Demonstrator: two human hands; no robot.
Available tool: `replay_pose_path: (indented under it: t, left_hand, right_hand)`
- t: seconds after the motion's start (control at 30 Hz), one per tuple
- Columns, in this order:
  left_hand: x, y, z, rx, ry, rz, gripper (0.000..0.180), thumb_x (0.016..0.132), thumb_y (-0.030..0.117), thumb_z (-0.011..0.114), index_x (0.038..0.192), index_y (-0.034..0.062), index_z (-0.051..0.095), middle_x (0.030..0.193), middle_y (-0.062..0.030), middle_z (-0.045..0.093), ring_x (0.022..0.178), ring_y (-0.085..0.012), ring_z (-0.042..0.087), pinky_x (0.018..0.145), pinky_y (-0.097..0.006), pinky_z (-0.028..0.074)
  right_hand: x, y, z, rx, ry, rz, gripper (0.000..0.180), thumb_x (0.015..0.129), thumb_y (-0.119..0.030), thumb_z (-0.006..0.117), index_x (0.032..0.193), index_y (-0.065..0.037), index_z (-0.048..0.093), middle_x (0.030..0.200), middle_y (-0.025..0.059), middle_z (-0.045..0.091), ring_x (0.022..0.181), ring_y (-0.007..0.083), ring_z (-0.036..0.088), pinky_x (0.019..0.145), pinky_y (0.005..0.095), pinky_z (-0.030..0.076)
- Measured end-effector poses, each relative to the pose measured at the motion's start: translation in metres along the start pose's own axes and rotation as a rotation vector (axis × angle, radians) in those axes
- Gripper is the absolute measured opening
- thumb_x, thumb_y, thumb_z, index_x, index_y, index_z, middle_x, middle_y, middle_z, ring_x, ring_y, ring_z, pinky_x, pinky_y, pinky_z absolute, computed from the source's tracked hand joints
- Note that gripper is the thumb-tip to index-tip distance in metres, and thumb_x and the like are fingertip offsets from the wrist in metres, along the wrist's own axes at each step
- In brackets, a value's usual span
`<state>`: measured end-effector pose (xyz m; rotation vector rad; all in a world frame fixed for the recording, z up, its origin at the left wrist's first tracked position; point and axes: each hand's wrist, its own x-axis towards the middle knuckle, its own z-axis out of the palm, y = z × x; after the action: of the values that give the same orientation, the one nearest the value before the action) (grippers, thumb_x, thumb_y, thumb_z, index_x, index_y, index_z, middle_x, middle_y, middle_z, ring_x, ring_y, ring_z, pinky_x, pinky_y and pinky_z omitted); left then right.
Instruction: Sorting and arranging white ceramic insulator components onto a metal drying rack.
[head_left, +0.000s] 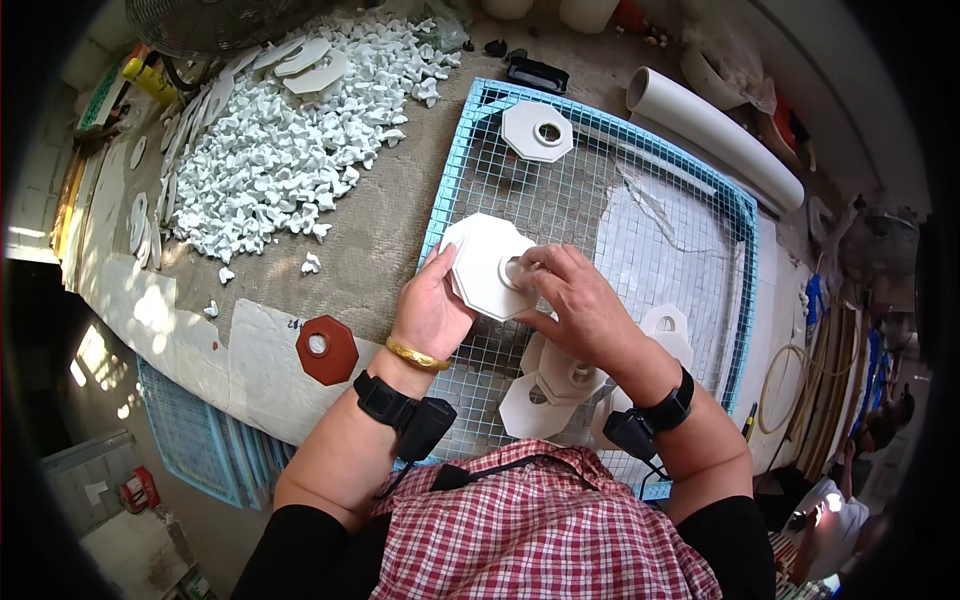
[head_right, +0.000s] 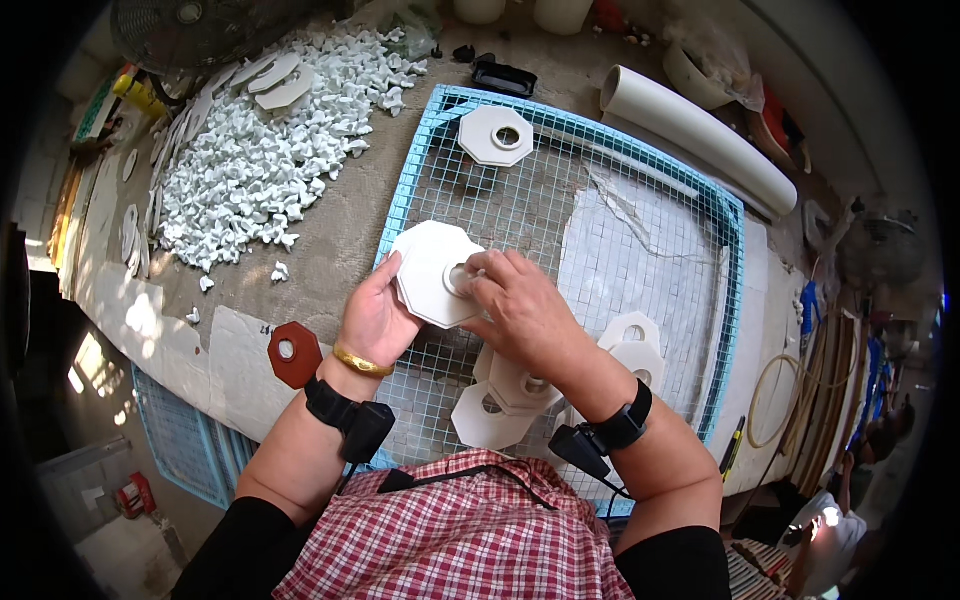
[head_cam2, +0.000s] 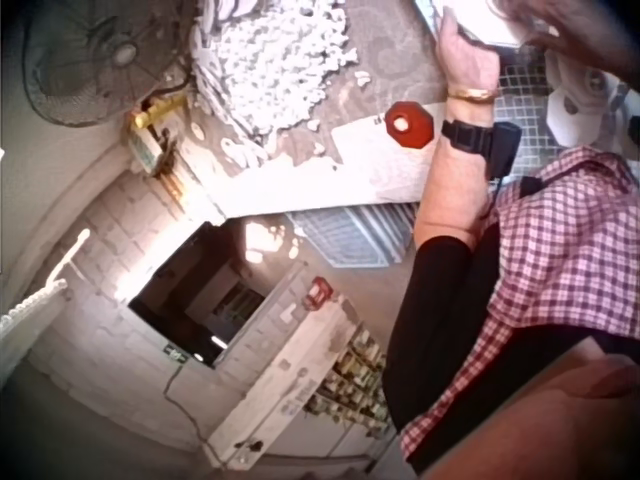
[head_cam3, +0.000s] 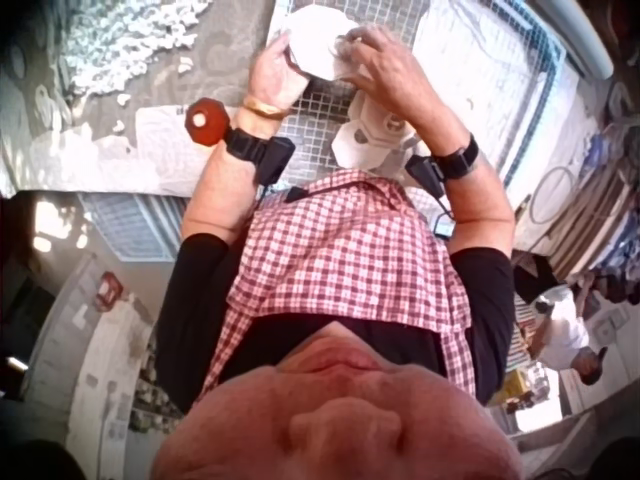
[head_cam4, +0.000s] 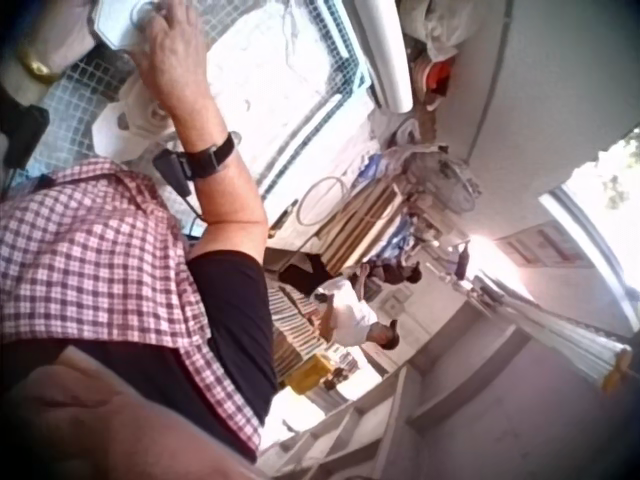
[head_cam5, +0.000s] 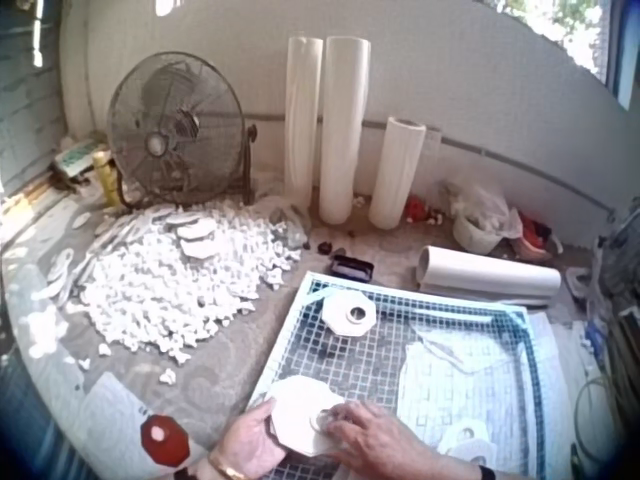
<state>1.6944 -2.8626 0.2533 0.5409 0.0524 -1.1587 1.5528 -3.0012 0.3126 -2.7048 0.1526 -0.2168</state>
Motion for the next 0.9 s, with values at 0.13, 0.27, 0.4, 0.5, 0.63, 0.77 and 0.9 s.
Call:
replay_pose_path:
  t: [0.13, 0.27, 0.4, 0.5, 0.63, 0.77, 0.9]
  left_hand:
    - [-0.007, 0.017, -0.004, 0.025, 0.005, 0.025, 0.047, 0.106, 0.027, 0.033, 0.144, -0.0003, 0.035, 0.141, -0.0159, 0.048, 0.131, -0.0285, 0.048, 0.111, -0.047, 0.038]
    - [-0.015, 0.017, -0.007, 0.03, -0.007, 0.042, 0.048, 0.106, 0.028, 0.032, 0.144, -0.0018, 0.035, 0.142, -0.0169, 0.048, 0.131, -0.0299, 0.048, 0.112, -0.047, 0.037]
    - [-0.03, 0.014, -0.008, 0.029, 0.01, 0.007, 0.049, 0.106, 0.029, 0.03, 0.144, -0.0014, 0.035, 0.142, -0.0163, 0.048, 0.131, -0.03, 0.047, 0.112, -0.048, 0.037]
    - [-0.035, 0.018, -0.008, 0.024, 0.009, -0.006, 0.049, 0.107, 0.029, 0.03, 0.145, -0.0013, 0.035, 0.143, -0.0162, 0.047, 0.131, -0.0299, 0.048, 0.112, -0.047, 0.037]
    - [-0.043, 0.019, -0.009, 0.04, 0.005, 0.0, 0.049, 0.106, 0.029, 0.03, 0.145, -0.0015, 0.034, 0.143, -0.0163, 0.047, 0.131, -0.03, 0.047, 0.112, -0.047, 0.037]
    - [-0.044, 0.016, -0.015, 0.025, 0.005, 0.007, 0.05, 0.106, 0.029, 0.031, 0.145, -0.0021, 0.033, 0.143, -0.0165, 0.046, 0.132, -0.0301, 0.047, 0.112, -0.047, 0.037]
    - [-0.043, 0.018, -0.022, 0.024, 0.034, 0.027, 0.05, 0.106, 0.028, 0.032, 0.145, -0.0026, 0.033, 0.144, -0.017, 0.046, 0.133, -0.0301, 0.046, 0.112, -0.048, 0.036]
  right_hand:
    - [0.012, -0.002, -0.013, 0.081, 0.182, 0.091, 0.035, 0.069, -0.011, 0.082, 0.099, -0.002, 0.066, 0.115, 0.0101, 0.058, 0.105, 0.0294, 0.057, 0.091, 0.04, 0.05]
    - [0.038, 0.026, -0.006, -0.057, 0.206, 0.216, 0.033, 0.072, -0.013, 0.081, 0.099, -0.002, 0.066, 0.111, 0.0115, 0.059, 0.105, 0.0299, 0.057, 0.091, 0.0394, 0.049]
    - [0.051, 0.043, 0.015, -0.176, 0.184, 0.219, 0.033, 0.072, -0.016, 0.08, 0.097, -0.001, 0.066, 0.107, 0.0117, 0.059, 0.102, 0.0294, 0.057, 0.09, 0.0391, 0.047]
    - [0.057, 0.043, 0.017, -0.206, 0.161, 0.243, 0.034, 0.074, -0.017, 0.08, 0.099, -0.001, 0.065, 0.106, 0.0114, 0.058, 0.1, 0.0305, 0.058, 0.088, 0.0399, 0.048]
    - [0.056, 0.038, 0.022, -0.201, 0.11, 0.281, 0.035, 0.076, -0.018, 0.079, 0.103, 0.0, 0.064, 0.106, 0.0121, 0.058, 0.099, 0.0319, 0.059, 0.086, 0.0407, 0.049]
    - [0.052, 0.036, 0.026, -0.202, 0.09, 0.294, 0.034, 0.076, -0.016, 0.078, 0.103, 0.0, 0.064, 0.108, 0.013, 0.058, 0.1, 0.0326, 0.059, 0.086, 0.0401, 0.05]
    - [0.041, 0.012, 0.015, 0.045, 0.206, 0.256, 0.035, 0.074, -0.015, 0.079, 0.103, -0.001, 0.065, 0.109, 0.0138, 0.058, 0.102, 0.0319, 0.059, 0.089, 0.0392, 0.049]
